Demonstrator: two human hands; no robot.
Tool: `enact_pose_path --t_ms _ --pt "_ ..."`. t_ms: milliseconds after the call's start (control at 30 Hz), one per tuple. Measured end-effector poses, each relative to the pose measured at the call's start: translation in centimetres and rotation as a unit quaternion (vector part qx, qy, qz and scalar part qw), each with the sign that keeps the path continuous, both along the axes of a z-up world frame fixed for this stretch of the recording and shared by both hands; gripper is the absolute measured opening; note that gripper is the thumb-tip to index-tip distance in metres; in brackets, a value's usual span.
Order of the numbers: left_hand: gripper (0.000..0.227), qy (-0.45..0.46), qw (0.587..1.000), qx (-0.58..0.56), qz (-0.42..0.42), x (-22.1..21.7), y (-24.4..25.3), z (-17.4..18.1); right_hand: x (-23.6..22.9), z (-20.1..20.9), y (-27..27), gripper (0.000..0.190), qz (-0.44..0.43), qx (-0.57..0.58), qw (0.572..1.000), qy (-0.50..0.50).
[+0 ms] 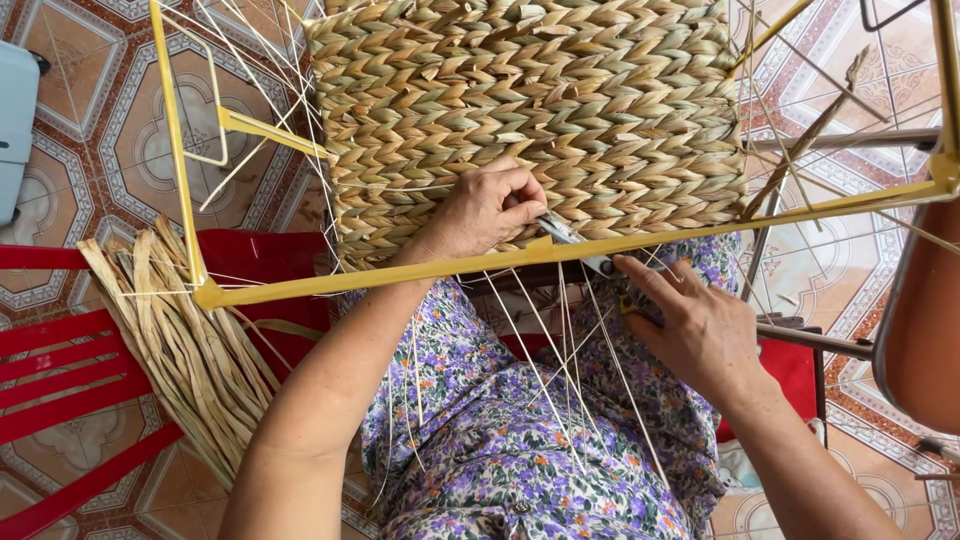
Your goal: Weave a basket using dried plant fibers over a wire frame.
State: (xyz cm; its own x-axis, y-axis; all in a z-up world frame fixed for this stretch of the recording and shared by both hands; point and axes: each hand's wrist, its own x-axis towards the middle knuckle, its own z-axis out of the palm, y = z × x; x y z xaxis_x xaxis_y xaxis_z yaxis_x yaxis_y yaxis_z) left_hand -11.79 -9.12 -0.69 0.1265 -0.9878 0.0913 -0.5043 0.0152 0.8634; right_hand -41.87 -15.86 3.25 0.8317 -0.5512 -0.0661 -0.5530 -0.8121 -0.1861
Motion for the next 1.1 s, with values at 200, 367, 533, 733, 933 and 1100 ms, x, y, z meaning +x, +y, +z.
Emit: enact_pose_path --t_ms 200,367,533,733,933,1100 --pt "0.01 -0.011 1.0 0.01 -0.011 0.0 0.0 0.1 0.8 0.2 0.2 0.078 -0.017 -0.003 1.0 0.026" --pt "0.011 -0.013 1.0 0.0 0.001 0.5 -0.3 -1.2 0.7 -0.6 0.7 0.075 -0.019 0.031 0.999 0.022" --pt "0.007 0.158 0.984 0.042 0.066 1.1 -1.9 -1.0 -0.8 1.0 0.3 0.067 -0.13 0.11 0.985 -0.037" --pt "0.015 0.01 1.0 -0.02 -0.019 -2.2 -6.9 -1.1 -1.7 1.6 -0.4 0.067 -0.235 0.038 0.971 -0.01" --pt "0.021 -0.145 0.983 -0.104 -0.036 -3.9 -9.8 -1.9 -2.5 0.5 -1.1 0.067 -0.229 0.008 0.973 0.001" --pt "0.013 -0.064 0.995 -0.07 -0.026 -4.3 -10.6 -1.7 -2.0 0.8 -1.6 0.069 -0.217 0.015 0.976 0.001"
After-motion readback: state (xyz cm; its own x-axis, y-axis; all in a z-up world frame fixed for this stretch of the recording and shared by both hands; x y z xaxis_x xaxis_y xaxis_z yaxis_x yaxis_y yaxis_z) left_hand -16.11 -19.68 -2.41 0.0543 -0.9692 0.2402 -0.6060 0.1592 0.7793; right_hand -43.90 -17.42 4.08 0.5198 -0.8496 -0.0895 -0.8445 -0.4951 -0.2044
